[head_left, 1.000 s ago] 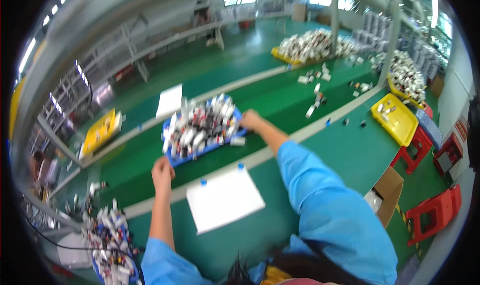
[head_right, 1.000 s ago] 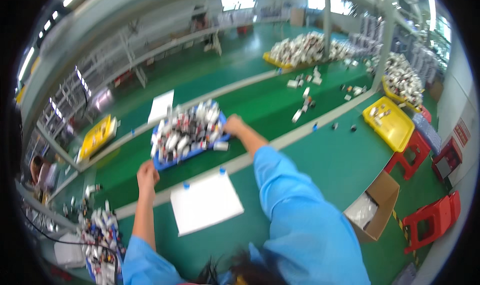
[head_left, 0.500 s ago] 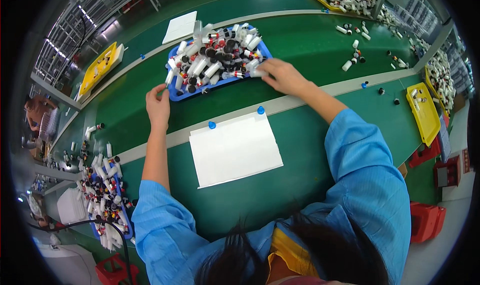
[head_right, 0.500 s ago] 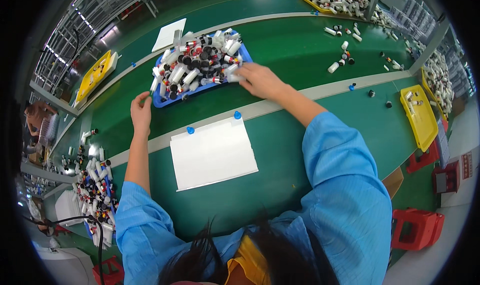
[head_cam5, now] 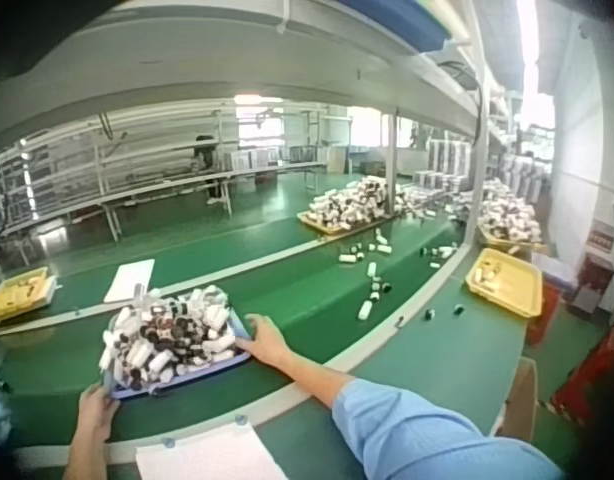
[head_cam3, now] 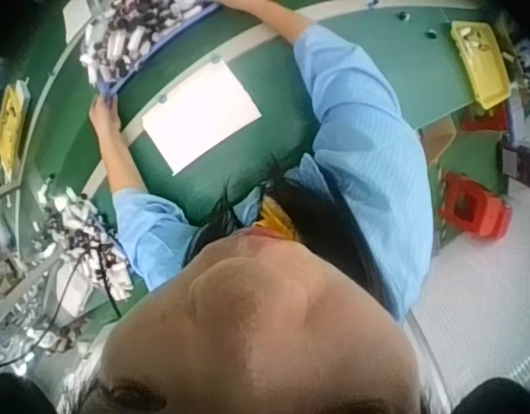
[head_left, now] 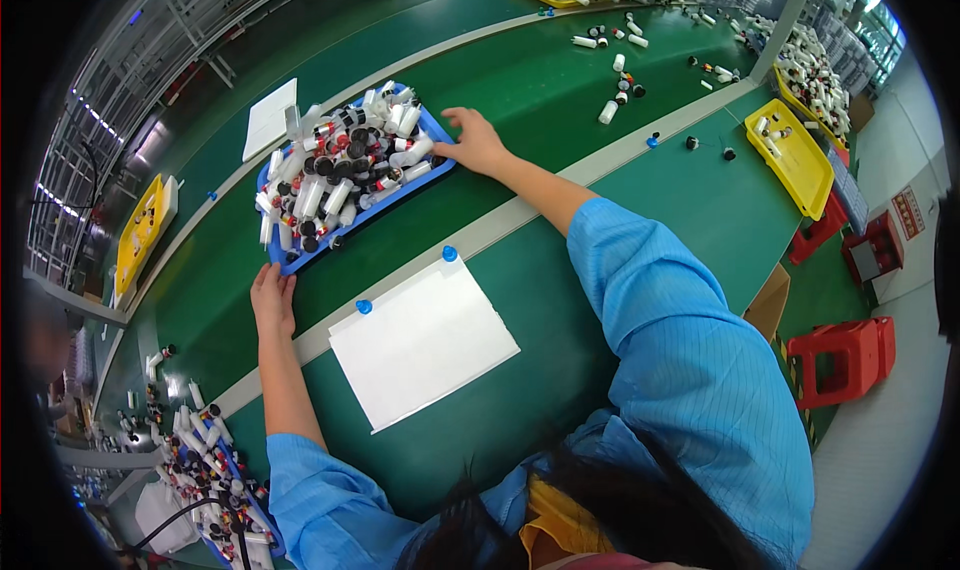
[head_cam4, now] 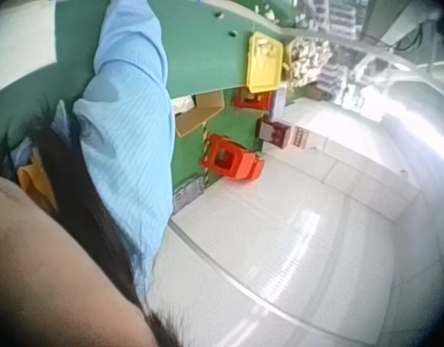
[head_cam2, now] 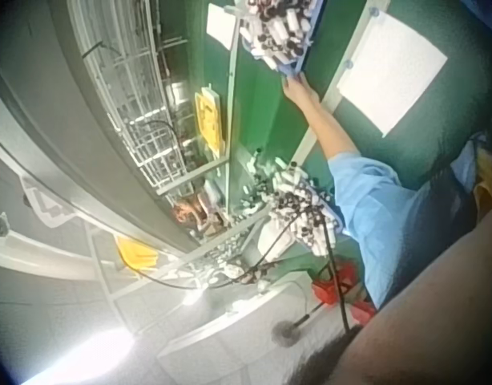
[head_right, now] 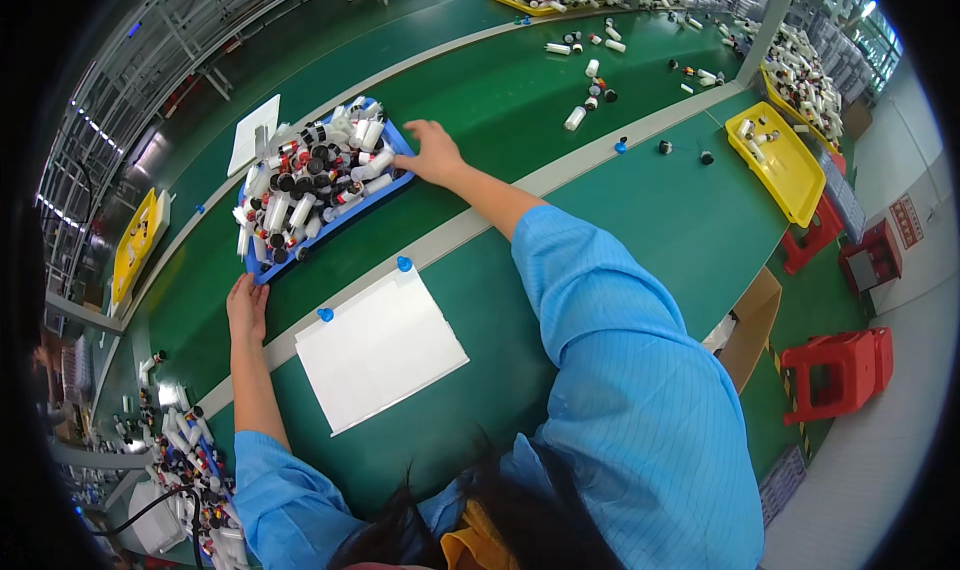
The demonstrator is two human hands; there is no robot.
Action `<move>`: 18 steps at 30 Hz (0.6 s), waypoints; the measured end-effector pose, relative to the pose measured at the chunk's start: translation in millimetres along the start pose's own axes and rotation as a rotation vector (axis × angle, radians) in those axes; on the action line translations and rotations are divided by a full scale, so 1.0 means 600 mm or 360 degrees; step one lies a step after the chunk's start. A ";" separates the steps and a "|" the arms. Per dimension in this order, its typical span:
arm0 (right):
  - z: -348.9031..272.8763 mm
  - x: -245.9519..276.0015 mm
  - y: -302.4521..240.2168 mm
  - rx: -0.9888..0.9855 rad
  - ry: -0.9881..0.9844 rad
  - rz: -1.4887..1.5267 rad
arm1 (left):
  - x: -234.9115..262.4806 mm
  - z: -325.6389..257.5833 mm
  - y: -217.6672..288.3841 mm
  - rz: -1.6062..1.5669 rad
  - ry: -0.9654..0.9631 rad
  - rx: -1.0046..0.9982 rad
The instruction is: The person assembles small cylindrical components by hand, fitting cylindrical caps onto plastic tubes at an assembly line workstation.
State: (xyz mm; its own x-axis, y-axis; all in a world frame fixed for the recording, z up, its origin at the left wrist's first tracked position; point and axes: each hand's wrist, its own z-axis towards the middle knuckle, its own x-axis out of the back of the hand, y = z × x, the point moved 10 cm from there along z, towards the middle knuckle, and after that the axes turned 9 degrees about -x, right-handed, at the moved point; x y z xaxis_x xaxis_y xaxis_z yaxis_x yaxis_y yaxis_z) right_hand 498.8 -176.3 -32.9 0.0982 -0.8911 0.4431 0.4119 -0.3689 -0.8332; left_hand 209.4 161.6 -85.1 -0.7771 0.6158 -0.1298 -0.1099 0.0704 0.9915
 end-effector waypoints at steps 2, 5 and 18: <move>0.022 -0.014 0.014 -0.0120 -0.0220 -0.0103 | -0.009 -0.004 -0.006 -0.0028 -0.0100 0.0144; 0.030 -0.059 0.026 -0.0603 -0.0909 -0.0046 | -0.017 -0.023 -0.003 -0.0040 -0.0130 0.0192; -0.009 -0.085 0.036 -0.1015 -0.1003 0.1127 | -0.009 -0.024 -0.002 -0.0232 0.0032 0.0159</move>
State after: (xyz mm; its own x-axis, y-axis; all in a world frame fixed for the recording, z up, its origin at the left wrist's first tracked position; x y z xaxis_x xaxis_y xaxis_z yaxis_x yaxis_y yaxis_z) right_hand 497.8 -140.3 -75.1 0.6363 -0.7277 -0.2559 -0.4345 -0.0641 -0.8984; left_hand 204.9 147.0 -85.9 -0.7700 0.5775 -0.2713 -0.1607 0.2359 0.9584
